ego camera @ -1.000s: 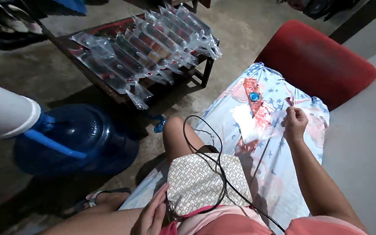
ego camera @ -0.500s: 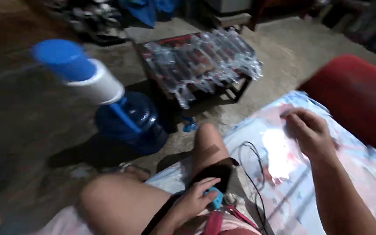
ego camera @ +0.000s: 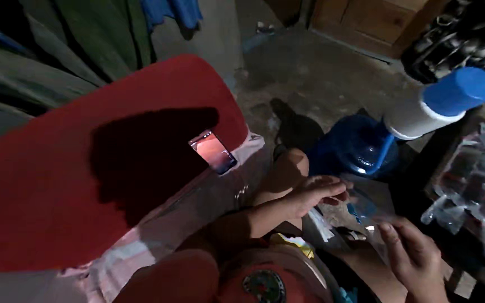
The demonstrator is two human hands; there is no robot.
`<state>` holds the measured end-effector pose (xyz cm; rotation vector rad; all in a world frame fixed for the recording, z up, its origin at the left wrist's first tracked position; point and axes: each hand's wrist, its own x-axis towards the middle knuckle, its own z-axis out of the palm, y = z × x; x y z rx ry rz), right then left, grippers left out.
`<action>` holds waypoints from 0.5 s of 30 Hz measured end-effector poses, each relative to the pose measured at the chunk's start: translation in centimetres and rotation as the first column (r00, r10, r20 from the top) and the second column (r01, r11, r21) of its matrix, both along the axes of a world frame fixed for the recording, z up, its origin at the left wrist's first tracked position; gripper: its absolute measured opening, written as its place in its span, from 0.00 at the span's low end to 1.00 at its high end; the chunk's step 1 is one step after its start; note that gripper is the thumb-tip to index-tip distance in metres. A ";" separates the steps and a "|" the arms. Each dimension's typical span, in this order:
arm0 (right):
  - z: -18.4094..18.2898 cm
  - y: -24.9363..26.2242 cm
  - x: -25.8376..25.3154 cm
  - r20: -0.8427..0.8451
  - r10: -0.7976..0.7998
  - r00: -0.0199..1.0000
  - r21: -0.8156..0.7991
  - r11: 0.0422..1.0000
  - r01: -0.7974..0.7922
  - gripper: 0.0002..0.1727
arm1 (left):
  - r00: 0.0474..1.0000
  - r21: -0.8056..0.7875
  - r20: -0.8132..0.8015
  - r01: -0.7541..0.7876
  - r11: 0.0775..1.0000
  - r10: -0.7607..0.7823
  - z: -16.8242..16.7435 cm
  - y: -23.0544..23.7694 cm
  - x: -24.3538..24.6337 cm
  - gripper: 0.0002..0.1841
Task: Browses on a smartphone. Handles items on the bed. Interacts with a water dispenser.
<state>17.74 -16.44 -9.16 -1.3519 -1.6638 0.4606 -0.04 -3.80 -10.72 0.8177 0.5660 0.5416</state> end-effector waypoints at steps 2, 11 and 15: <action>-0.2 1.0 -0.1 -0.014 0.014 1.000 0.007 1.000 -0.014 0.16 | 0.997 0.008 -0.016 -0.078 0.997 0.078 -0.2 0.7 -0.4 0.10; -3.0 3.1 1.0 -0.347 -0.012 0.938 -0.143 0.989 -0.040 0.20 | 0.987 0.403 0.039 -0.161 0.901 0.159 -2.0 2.3 -0.1 0.06; -3.7 4.6 1.5 -0.447 0.065 0.892 -0.110 0.986 -0.127 0.31 | 0.985 0.663 0.060 -0.160 0.731 0.161 -4.3 2.0 0.3 0.10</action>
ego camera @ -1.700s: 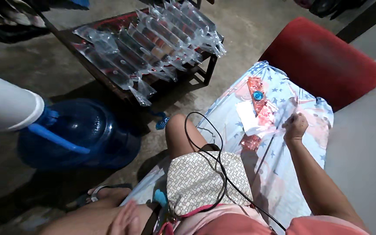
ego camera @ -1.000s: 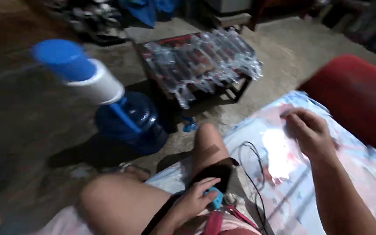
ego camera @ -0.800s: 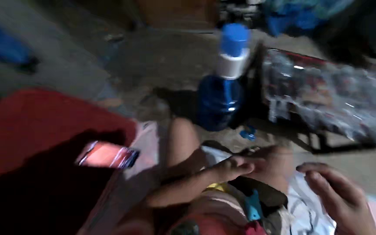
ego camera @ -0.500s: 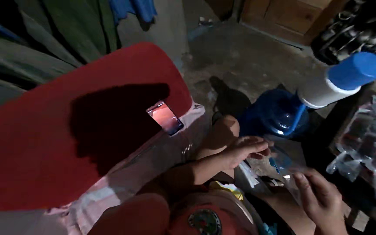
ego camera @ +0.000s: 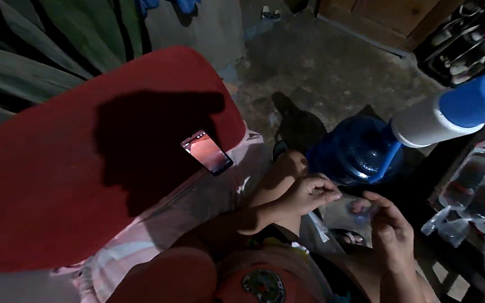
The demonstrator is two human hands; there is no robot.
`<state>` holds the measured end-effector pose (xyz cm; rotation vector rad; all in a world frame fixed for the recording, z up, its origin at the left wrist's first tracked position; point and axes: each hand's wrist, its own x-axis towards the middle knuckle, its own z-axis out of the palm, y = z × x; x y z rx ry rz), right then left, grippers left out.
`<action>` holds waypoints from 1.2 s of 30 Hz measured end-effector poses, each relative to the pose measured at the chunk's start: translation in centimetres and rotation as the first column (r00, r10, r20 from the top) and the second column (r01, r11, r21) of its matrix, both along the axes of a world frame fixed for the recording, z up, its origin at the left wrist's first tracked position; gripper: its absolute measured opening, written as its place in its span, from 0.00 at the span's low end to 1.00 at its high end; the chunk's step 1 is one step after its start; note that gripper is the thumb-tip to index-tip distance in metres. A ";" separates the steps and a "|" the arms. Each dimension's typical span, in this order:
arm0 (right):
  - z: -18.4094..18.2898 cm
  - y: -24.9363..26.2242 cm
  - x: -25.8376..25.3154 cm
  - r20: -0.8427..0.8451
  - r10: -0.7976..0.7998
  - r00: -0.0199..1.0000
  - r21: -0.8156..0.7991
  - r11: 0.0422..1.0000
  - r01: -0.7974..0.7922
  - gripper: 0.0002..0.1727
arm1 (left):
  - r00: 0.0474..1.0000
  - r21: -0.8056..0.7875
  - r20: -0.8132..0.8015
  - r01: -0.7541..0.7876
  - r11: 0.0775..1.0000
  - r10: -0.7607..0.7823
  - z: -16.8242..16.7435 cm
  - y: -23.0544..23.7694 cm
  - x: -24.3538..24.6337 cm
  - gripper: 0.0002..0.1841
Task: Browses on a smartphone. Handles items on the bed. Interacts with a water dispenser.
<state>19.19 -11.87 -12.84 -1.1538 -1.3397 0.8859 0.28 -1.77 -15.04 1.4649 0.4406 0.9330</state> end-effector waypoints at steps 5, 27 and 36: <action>0.3 0.4 -1.1 0.021 -0.159 0.987 -0.070 0.985 0.160 0.06 | 0.998 0.080 -0.038 -0.047 0.996 0.051 -1.3 0.1 0.2 0.11; -1.5 -1.3 -0.9 0.168 -0.311 0.936 -0.001 0.949 0.315 0.09 | 1.000 -0.261 0.002 -0.024 0.965 0.025 -0.9 -1.6 2.2 0.06; -1.0 -2.0 -1.5 0.115 -0.320 0.940 -0.113 0.936 0.332 0.15 | 0.997 -0.244 -0.071 -0.043 0.969 0.026 -0.8 -2.2 2.9 0.06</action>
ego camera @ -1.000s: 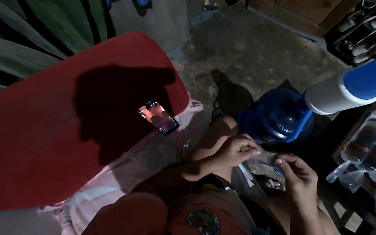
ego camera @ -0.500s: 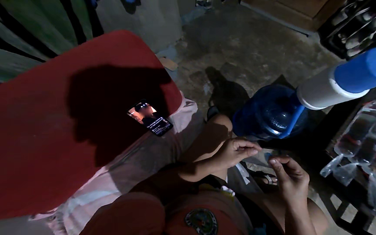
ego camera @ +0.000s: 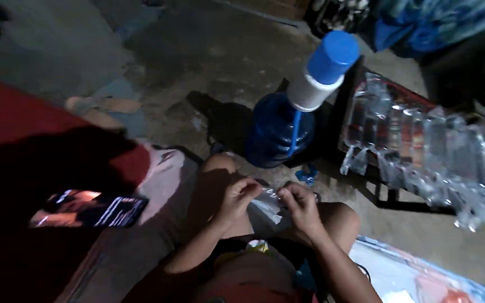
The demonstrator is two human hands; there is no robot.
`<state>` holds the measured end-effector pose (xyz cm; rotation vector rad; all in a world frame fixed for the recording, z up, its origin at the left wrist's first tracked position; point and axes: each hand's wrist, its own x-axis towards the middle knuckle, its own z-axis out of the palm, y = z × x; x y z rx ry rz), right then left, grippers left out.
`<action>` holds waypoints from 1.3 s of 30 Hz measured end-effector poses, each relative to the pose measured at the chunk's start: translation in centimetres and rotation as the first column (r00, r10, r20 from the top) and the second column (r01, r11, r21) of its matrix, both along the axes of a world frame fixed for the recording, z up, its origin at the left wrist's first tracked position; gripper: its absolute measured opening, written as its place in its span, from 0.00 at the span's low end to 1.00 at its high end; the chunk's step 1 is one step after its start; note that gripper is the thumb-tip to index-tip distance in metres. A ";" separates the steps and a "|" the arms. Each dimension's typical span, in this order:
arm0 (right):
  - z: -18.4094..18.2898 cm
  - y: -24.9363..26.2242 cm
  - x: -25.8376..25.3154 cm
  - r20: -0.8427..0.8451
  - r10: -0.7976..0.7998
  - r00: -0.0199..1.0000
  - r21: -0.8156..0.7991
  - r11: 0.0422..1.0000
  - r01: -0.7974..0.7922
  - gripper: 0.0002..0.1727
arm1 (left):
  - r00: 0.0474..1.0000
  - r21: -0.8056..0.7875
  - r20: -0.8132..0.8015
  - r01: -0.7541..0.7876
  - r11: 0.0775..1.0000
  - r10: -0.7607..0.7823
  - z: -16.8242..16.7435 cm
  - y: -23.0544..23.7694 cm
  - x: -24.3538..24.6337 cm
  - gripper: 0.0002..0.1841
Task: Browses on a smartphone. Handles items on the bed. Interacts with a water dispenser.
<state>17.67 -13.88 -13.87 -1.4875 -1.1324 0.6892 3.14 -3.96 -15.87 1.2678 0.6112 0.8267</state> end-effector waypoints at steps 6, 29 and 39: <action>-0.9 -0.8 -0.4 -0.141 0.033 0.990 0.015 0.999 -0.031 0.16 | 0.981 -0.351 0.087 0.195 0.916 -0.176 0.4 0.6 0.8 0.09; -4.1 5.9 11.3 0.025 0.180 0.983 -0.292 0.942 -0.165 0.10 | 0.701 0.573 -0.554 0.712 0.405 -0.449 -4.8 13.0 10.5 0.20; 0.3 8.7 13.4 0.183 0.041 0.982 -0.215 0.977 -0.001 0.07 | 0.865 0.111 -0.355 0.416 0.903 -0.355 -4.9 8.6 11.5 0.27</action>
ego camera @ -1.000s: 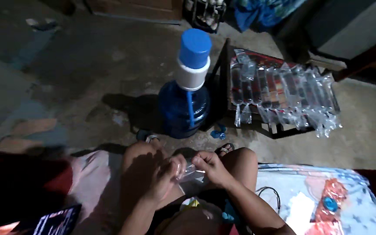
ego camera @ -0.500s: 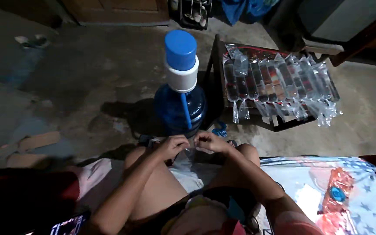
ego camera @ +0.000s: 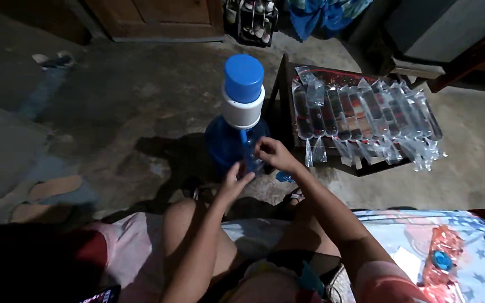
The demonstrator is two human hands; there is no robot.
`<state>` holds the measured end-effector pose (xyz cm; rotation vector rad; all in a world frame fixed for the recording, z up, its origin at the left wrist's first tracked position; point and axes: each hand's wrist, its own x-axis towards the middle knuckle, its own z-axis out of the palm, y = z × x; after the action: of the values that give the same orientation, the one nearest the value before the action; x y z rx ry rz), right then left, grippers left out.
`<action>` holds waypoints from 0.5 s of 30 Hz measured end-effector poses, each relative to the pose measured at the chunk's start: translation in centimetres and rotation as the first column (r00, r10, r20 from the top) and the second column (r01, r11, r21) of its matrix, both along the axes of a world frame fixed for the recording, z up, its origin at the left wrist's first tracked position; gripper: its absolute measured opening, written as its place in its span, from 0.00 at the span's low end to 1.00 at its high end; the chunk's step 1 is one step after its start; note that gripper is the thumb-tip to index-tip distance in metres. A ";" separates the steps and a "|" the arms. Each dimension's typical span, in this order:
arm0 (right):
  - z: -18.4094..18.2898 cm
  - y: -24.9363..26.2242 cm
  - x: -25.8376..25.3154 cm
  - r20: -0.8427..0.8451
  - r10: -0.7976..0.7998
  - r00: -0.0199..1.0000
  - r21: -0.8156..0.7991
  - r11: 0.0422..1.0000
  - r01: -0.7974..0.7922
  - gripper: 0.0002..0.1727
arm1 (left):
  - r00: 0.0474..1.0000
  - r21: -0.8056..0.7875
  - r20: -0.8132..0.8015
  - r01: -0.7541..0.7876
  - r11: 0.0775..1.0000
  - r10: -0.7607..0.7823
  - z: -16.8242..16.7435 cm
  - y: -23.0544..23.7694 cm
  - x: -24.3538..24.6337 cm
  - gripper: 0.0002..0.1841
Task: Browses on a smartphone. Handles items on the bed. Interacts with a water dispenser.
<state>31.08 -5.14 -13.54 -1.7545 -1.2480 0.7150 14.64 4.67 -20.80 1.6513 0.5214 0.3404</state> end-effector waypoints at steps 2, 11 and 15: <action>1.0 0.2 0.5 0.103 0.028 0.994 -0.027 0.999 -0.026 0.09 | 1.000 0.007 0.009 -0.022 1.000 0.022 -1.1 -0.7 -0.2 0.15; 17.2 8.6 2.8 0.604 -0.208 0.769 0.316 0.949 0.009 0.15 | 0.991 -0.172 0.063 -0.106 0.979 0.119 0.1 -0.9 -0.1 0.14; 18.7 16.4 3.7 0.680 -0.163 0.715 0.030 0.980 0.195 0.19 | 0.997 -0.136 0.002 -0.080 0.987 0.081 0.4 -0.5 -0.5 0.13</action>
<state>34.83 11.27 5.15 -2.2401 -1.4969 -0.0584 14.18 4.20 -20.40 1.4996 0.5942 0.3620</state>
